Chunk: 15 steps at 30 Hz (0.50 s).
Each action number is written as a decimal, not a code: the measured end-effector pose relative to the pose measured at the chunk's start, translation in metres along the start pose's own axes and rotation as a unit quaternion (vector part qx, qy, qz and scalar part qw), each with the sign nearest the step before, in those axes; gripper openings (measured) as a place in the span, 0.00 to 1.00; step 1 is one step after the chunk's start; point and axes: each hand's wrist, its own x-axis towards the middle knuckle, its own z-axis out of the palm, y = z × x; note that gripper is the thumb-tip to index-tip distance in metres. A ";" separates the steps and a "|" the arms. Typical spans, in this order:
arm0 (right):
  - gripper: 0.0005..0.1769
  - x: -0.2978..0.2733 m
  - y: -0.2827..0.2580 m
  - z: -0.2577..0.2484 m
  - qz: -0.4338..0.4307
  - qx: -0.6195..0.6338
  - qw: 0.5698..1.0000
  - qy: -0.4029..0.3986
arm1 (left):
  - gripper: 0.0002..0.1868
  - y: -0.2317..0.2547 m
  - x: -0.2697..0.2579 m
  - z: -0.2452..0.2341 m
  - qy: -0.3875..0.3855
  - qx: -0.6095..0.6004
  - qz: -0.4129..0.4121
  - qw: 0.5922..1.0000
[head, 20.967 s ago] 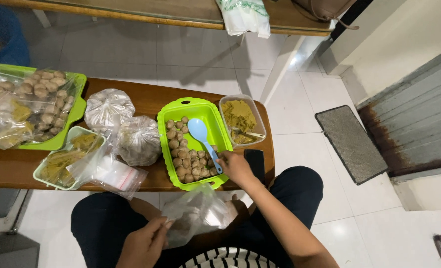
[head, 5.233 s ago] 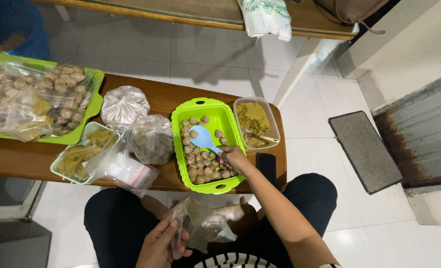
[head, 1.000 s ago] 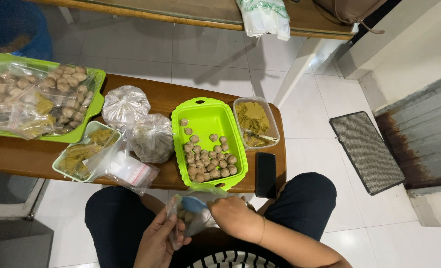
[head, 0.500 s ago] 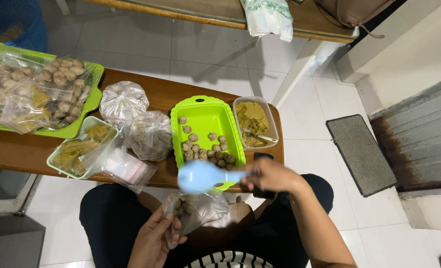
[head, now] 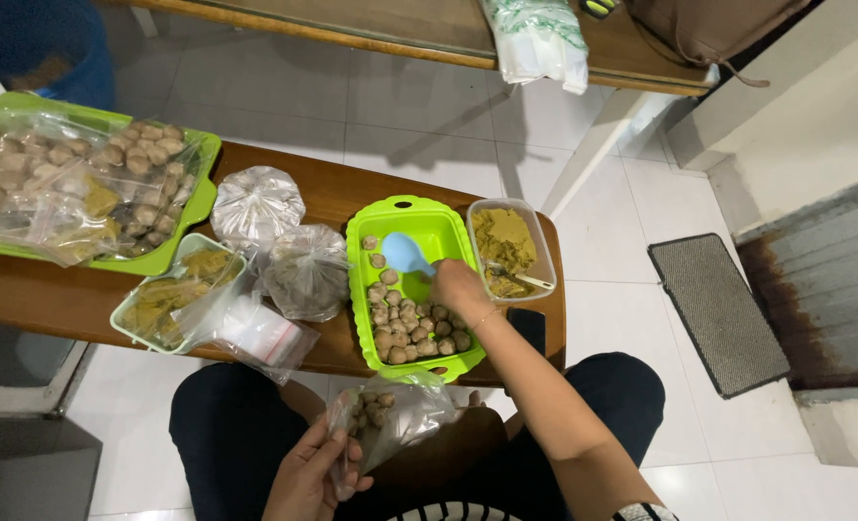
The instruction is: The person uses a blue spoon to transfer several meatballs from a green tray into a clear plastic bag and then ties the bag shut.
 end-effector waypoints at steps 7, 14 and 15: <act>0.24 0.056 0.052 0.049 -0.054 0.152 0.986 0.042 | 0.32 0.005 -0.004 0.006 -0.004 0.002 -0.008 1.000; 0.29 0.027 0.042 0.031 -0.133 0.055 0.990 0.011 | 0.31 0.006 -0.009 0.015 0.014 0.010 -0.017 1.000; 0.30 0.023 0.039 0.026 -0.156 0.004 0.988 0.023 | 0.31 0.007 -0.010 0.016 0.018 0.008 -0.015 1.000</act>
